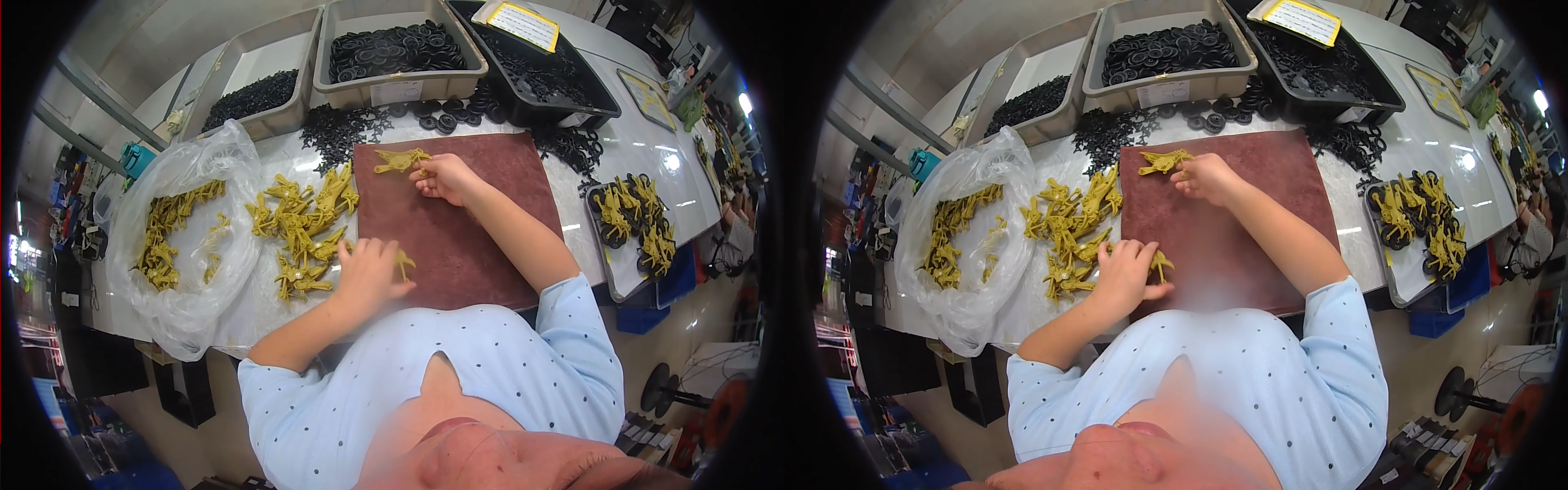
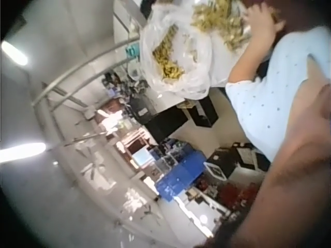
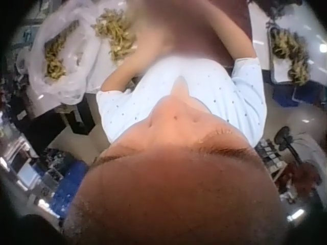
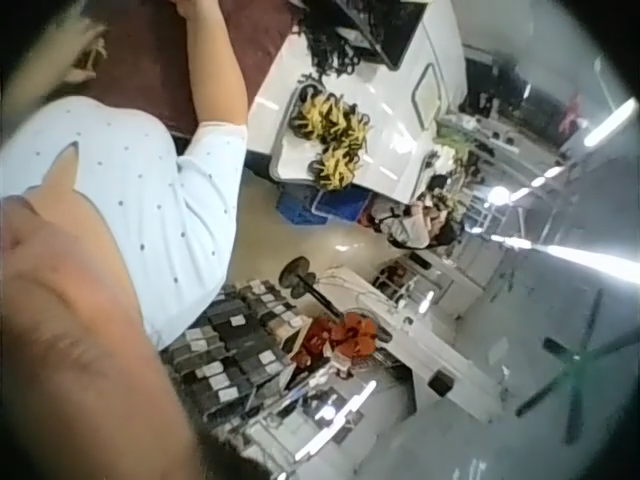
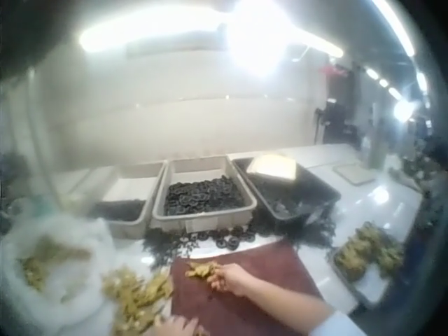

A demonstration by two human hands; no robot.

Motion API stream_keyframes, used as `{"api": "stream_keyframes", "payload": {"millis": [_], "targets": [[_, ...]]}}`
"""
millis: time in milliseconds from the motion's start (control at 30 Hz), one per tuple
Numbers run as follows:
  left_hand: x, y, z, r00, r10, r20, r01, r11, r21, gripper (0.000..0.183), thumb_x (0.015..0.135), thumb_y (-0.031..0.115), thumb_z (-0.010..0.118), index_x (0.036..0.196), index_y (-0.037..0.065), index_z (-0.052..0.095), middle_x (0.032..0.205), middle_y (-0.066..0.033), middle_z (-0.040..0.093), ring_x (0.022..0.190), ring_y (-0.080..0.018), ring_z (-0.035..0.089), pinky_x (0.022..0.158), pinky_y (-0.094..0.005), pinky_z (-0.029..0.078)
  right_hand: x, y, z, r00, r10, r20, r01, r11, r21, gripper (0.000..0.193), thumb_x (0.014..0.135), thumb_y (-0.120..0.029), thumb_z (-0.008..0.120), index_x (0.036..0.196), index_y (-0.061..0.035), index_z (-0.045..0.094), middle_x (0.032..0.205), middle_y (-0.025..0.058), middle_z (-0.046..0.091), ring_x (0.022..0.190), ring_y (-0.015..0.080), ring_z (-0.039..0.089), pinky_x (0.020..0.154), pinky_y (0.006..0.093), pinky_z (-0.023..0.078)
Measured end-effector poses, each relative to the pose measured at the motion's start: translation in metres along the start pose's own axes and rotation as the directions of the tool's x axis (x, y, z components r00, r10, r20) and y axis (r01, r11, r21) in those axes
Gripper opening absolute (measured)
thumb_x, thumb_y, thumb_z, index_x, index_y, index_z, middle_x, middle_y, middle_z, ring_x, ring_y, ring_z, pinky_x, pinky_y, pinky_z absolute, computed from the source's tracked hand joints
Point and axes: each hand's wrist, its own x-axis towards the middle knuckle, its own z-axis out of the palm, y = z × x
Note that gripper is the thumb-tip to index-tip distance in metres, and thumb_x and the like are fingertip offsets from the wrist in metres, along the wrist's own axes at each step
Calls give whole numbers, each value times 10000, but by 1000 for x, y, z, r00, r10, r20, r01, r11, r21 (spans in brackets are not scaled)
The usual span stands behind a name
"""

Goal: The person takes toy motorcycle frames from a bag and arranges them on a mat. The person then attaches small parts and wheels onto each motorcycle frame by hand.

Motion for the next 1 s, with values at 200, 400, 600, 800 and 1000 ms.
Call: {"api": "stream_keyframes", "payload": {"millis": [200,400,600,800,1000], "targets": [[24,-26,-19,975,-31,-218,42,998,46,641,717,391,729,1215,47,518,1030,-118,567,997,-289,526,881,-493,356,3,-21,-3,997,-19,-74,-39,709,-704,179,941,-197,480,1036,-65,556,769,22,640,537,66,560,472,202,421],[66,-76,-25,903,-428,-36,424,875,234,619,784,297,697,1286,38,444,1020,-170,605,1010,-296,556,850,-476,384,23,8,-19,751,-650,117,177,26,-984,292,877,-174,532,1111,-2,497,893,194,643,718,350,620,658,439,505],[50,-104,-19,879,-456,-141,462,887,13,540,826,200,627,1298,14,442,1019,-210,631,964,-345,607,870,-482,412,-89,28,47,800,-104,591,599,77,-797,449,780,-255,709,1127,-15,554,1063,188,555,1019,352,541,866,407,453],[45,-133,-41,828,-535,-168,488,835,-255,454,859,152,572,1272,-3,465,1035,-264,617,984,-414,586,834,-446,468,-104,61,72,786,24,617,612,110,-783,422,743,-201,725,1080,-3,567,1029,183,557,902,344,580,780,376,479],[29,-121,-60,825,-493,-277,361,835,-415,453,882,131,558,1300,6,433,1062,-252,609,998,-398,587,843,-439,459,-97,71,101,785,69,616,573,296,-764,330,776,-190,710,969,53,599,797,176,642,790,336,644,692,397,516]]}}
